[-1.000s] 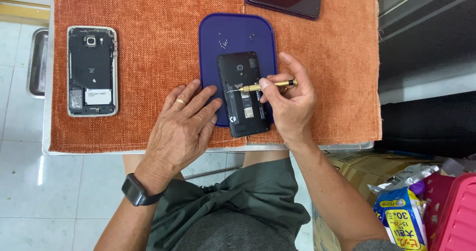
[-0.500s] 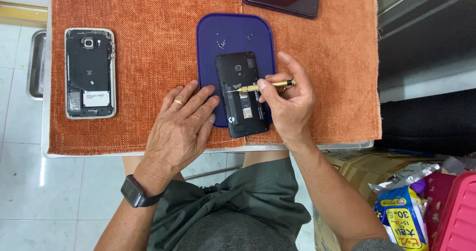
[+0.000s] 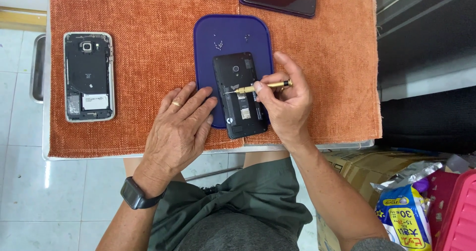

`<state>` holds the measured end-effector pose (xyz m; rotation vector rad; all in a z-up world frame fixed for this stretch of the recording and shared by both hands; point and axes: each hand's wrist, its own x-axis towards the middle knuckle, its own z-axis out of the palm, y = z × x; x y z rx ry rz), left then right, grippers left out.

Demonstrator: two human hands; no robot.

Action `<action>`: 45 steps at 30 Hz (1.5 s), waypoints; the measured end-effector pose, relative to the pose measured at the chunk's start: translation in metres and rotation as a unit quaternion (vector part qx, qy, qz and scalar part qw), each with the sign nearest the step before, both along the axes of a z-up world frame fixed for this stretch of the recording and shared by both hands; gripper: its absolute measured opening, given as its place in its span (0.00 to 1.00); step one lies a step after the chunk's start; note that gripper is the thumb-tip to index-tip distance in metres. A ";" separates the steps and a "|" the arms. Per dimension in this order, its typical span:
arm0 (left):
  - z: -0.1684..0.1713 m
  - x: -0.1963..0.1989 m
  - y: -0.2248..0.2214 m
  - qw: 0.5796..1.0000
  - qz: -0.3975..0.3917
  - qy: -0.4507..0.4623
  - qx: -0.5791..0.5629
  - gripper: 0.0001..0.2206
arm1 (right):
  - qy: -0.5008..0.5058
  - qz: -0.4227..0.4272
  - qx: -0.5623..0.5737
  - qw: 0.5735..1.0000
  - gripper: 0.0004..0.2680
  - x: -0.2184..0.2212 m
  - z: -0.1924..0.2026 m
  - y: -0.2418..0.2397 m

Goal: Using a precision screwdriver to remove screws and prying open the back casing of a mobile phone.

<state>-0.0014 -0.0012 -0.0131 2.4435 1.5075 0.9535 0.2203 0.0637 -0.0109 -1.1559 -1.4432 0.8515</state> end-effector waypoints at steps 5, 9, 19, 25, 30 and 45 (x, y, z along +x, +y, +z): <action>-0.002 0.000 0.001 1.000 0.000 -0.002 -0.002 0.14 | -0.011 -0.002 0.000 1.000 0.20 -0.002 0.004 -0.002; -0.002 0.000 0.001 1.000 -0.002 -0.005 0.000 0.14 | -0.023 -0.014 0.008 1.000 0.21 -0.002 0.002 -0.001; -0.002 0.000 0.000 1.000 0.001 -0.001 -0.003 0.14 | -0.079 -0.001 0.048 0.996 0.20 -0.003 0.010 -0.005; 0.001 -0.001 0.000 1.000 -0.001 0.002 -0.006 0.14 | -0.107 0.056 0.022 0.992 0.19 -0.009 0.047 0.000; 0.005 -0.002 0.000 0.998 -0.036 0.047 0.008 0.12 | -0.306 0.108 0.064 0.944 0.15 -0.023 0.082 0.010; -0.001 0.011 -0.018 0.997 0.008 0.065 0.039 0.14 | -0.404 0.384 0.250 0.792 0.18 -0.036 0.098 0.034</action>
